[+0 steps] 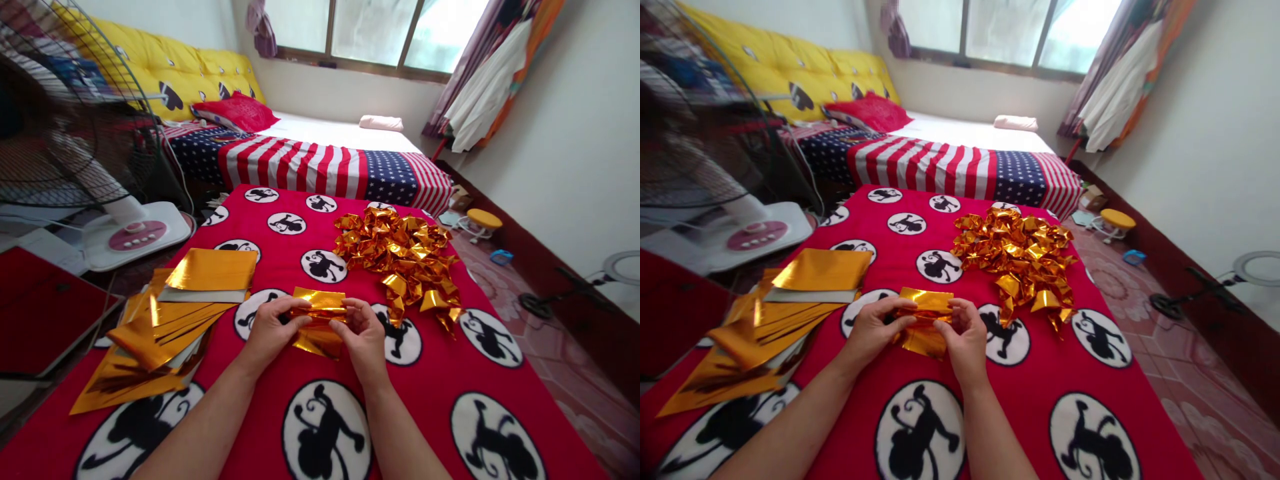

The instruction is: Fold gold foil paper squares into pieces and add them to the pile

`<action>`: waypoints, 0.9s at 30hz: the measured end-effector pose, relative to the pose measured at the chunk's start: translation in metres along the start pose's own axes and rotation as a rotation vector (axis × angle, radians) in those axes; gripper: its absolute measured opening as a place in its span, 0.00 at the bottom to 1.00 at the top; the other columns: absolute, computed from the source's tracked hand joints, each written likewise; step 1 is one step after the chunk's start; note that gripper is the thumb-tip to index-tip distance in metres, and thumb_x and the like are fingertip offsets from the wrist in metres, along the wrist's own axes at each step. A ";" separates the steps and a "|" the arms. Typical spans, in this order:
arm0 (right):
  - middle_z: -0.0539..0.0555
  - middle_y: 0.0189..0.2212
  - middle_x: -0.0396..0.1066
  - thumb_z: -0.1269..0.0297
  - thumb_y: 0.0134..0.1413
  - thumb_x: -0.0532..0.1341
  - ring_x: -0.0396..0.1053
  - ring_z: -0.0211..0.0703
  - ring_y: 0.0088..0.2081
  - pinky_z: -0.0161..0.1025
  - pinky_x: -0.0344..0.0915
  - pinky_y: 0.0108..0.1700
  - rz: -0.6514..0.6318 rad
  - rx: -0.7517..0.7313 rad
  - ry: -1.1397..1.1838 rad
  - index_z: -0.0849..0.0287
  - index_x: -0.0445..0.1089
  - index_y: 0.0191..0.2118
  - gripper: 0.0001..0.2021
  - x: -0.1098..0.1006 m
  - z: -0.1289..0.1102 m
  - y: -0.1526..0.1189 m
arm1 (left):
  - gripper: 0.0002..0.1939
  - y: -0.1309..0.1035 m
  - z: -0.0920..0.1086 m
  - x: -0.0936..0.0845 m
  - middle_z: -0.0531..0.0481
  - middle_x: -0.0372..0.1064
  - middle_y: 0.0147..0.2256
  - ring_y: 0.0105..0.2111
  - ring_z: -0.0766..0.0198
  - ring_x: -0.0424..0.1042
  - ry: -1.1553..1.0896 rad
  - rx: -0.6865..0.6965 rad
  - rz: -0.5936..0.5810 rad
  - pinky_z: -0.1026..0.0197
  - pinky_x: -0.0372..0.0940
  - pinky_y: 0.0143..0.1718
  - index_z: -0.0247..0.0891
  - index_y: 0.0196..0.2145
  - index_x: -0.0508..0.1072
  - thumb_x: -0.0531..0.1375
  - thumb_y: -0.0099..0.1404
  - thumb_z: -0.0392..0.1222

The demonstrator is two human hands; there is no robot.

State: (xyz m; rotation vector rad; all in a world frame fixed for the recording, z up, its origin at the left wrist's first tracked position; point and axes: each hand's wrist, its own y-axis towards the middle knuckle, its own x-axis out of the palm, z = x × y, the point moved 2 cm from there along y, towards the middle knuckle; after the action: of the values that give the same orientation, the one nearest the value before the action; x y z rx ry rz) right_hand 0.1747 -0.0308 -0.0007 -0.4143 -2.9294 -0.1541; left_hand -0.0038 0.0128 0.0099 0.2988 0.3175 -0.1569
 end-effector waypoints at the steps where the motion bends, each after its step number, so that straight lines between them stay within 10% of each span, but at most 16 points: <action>1: 0.50 0.33 0.75 0.67 0.43 0.69 0.73 0.40 0.34 0.35 0.68 0.37 -0.007 -0.001 0.005 0.55 0.67 0.42 0.18 0.000 -0.001 0.000 | 0.09 0.000 0.000 0.000 0.50 0.77 0.34 0.35 0.62 0.75 0.000 -0.005 0.005 0.63 0.67 0.38 0.40 0.36 0.79 0.66 0.55 0.38; 27: 0.48 0.27 0.74 0.63 0.44 0.69 0.71 0.38 0.29 0.34 0.67 0.33 0.094 0.003 -0.073 0.56 0.70 0.37 0.13 -0.004 -0.003 0.000 | 0.15 -0.001 -0.008 -0.001 0.46 0.78 0.35 0.32 0.61 0.75 0.026 -0.072 0.021 0.64 0.69 0.33 0.37 0.41 0.79 0.66 0.56 0.45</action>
State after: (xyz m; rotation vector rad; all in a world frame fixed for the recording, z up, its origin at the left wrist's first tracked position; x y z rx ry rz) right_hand 0.1789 -0.0324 0.0018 -0.5684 -2.9735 -0.1236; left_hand -0.0076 0.0143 0.0030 0.2330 0.3445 -0.1206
